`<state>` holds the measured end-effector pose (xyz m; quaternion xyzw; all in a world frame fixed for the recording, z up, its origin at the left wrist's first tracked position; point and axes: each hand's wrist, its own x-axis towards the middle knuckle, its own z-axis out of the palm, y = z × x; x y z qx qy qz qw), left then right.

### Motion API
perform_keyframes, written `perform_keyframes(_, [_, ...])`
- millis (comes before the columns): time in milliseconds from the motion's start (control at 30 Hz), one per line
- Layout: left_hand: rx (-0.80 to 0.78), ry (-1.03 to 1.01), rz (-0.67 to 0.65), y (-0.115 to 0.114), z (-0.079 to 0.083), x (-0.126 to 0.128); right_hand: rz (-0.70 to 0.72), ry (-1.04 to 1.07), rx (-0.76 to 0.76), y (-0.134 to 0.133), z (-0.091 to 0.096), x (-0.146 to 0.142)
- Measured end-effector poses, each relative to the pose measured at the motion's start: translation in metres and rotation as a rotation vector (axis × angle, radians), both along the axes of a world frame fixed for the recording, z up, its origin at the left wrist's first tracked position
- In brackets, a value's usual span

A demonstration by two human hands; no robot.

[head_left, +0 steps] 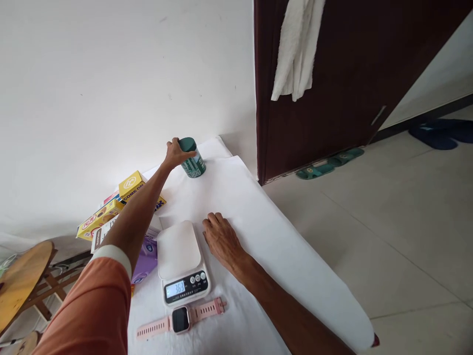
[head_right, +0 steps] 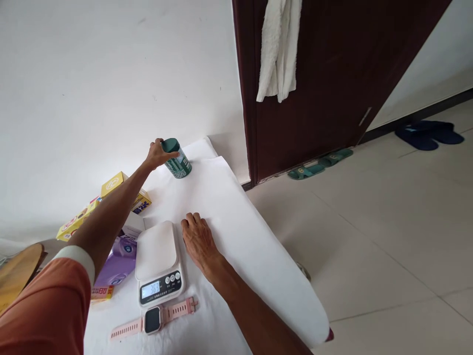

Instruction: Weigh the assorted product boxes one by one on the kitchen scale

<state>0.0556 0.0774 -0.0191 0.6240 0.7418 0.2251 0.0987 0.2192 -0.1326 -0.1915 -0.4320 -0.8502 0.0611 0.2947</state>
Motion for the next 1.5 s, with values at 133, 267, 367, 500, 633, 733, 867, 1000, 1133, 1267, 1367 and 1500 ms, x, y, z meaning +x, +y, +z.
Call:
perform_keyframes(133, [0.022, -0.057, 0.008, 0.016, -0.004, -0.004, 0.017, -0.016, -0.029, 0.001, 0.001, 0.001])
perform_keyframes(267, [0.017, -0.033, -0.012, 0.014, -0.007, -0.007, 0.051, -0.05, -0.082, 0.001, 0.006, 0.004])
perform_keyframes(367, [-0.013, 0.014, -0.045, 0.006, -0.005, -0.015, 0.065, -0.061, -0.072, 0.0, 0.008, 0.006])
perform_keyframes(500, [0.012, 0.029, -0.093, -0.022, 0.016, -0.035, 0.086, -0.05, -0.057, 0.0, 0.006, 0.006])
perform_keyframes(633, [-0.006, 0.07, -0.18, -0.098, 0.057, -0.055, 0.107, -0.03, -0.045, 0.002, 0.001, 0.007])
perform_keyframes(733, [-0.101, 0.132, -0.262, -0.177, 0.076, -0.065, 0.123, -0.008, -0.014, 0.006, -0.004, 0.008])
perform_keyframes(867, [-0.169, 0.281, -0.26, -0.266, 0.071, -0.093, 0.141, -0.009, 0.01, 0.008, -0.006, 0.009])
perform_keyframes(1000, [-0.035, 0.396, -0.123, -0.319, 0.05, -0.124, 0.139, 0.014, 0.018, 0.01, -0.009, 0.008])
perform_keyframes(1133, [0.008, 0.378, -0.096, -0.353, 0.025, -0.128, 0.152, 0.055, 0.004, 0.014, -0.014, 0.009])
perform_keyframes(1267, [-0.168, 0.417, -0.076, -0.369, -0.004, -0.12, 0.154, 0.077, 0.005, 0.015, -0.018, 0.01])
perform_keyframes(1367, [-0.185, 0.399, -0.058, -0.369, -0.017, -0.121, 0.144, 0.066, 0.018, 0.014, -0.017, 0.011])
perform_keyframes(1500, [-0.095, 0.362, -0.037, -0.368, -0.009, -0.123, 0.137, 0.034, 0.016, 0.012, -0.012, 0.01])
